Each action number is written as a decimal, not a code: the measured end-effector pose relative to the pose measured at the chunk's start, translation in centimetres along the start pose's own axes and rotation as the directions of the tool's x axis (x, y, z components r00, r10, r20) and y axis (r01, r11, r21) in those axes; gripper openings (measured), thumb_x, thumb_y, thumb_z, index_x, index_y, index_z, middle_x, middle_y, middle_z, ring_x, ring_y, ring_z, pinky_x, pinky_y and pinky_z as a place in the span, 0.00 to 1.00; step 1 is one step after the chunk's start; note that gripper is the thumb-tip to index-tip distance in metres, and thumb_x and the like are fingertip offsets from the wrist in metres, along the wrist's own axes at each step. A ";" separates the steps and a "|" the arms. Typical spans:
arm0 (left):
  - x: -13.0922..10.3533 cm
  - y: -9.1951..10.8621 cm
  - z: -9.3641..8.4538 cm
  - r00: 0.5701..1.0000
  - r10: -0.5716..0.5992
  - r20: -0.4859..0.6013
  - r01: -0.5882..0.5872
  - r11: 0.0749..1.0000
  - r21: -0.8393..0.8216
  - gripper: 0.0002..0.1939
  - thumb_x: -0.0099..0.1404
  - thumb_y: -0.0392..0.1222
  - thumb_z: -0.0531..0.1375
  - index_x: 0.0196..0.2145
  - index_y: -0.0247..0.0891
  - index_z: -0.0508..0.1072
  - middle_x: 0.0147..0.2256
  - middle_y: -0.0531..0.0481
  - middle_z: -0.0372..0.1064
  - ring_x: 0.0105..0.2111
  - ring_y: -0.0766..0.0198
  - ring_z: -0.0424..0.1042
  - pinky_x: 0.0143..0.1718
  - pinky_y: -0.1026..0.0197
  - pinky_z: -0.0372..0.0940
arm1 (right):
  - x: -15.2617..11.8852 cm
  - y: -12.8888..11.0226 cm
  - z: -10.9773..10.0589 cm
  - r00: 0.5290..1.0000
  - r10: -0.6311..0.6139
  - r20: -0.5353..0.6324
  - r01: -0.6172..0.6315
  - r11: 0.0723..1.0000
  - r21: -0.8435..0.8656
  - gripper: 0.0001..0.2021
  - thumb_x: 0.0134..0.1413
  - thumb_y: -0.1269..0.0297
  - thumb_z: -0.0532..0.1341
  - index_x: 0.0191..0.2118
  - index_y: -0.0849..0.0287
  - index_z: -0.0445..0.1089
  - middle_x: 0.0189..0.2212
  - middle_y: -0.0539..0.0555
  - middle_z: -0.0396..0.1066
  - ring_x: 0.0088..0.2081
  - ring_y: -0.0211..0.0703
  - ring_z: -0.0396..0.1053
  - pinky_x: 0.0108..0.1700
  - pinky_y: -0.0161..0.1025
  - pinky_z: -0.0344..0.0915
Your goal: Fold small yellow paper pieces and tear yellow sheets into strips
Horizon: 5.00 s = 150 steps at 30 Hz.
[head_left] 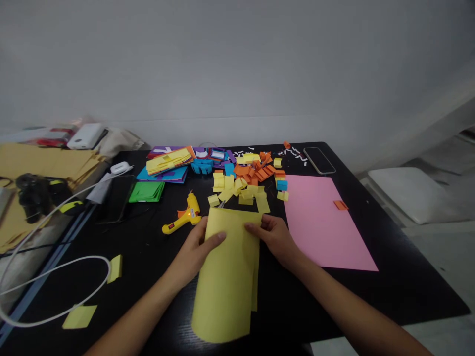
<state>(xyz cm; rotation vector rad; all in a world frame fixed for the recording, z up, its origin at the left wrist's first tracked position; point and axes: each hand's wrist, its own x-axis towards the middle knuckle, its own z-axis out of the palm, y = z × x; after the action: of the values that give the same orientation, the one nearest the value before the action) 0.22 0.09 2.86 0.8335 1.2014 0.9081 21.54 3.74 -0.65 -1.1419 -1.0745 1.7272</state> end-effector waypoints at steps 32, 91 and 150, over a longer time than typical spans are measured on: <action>1.1 -0.4 -1.0 0.986 -0.042 -0.163 0.047 0.999 0.023 0.26 0.52 0.53 0.75 0.44 0.35 0.77 0.35 0.42 0.83 0.27 0.50 0.82 0.29 0.55 0.75 | -0.1 0.9 0.3 0.941 -0.315 -0.128 0.299 0.946 -0.130 0.13 0.54 0.56 0.71 0.44 0.55 0.77 0.28 0.50 0.76 0.31 0.41 0.75 0.34 0.38 0.73; 2.3 0.2 -3.4 0.901 0.190 -0.390 -0.167 0.982 0.092 0.17 0.52 0.52 0.75 0.31 0.37 0.80 0.22 0.55 0.72 0.21 0.67 0.69 0.26 0.66 0.64 | 0.6 1.1 -0.1 0.951 -0.285 -0.119 0.265 0.951 -0.160 0.14 0.55 0.57 0.70 0.46 0.55 0.79 0.32 0.52 0.79 0.36 0.45 0.78 0.40 0.42 0.74; -2.1 1.2 -1.4 0.931 -0.042 0.363 -0.207 0.758 0.618 0.24 0.69 0.58 0.60 0.24 0.38 0.61 0.22 0.59 0.48 0.24 0.69 0.47 0.24 0.63 0.43 | -3.6 -5.6 -0.5 0.981 -0.160 0.106 0.191 0.853 -0.486 0.10 0.58 0.57 0.66 0.34 0.59 0.76 0.29 0.52 0.77 0.31 0.41 0.73 0.36 0.37 0.67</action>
<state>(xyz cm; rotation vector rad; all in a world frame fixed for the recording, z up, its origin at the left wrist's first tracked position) -1.60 -1.22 4.57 1.5578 1.1614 0.3519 23.94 2.38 5.45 -1.2496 -1.6737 1.3842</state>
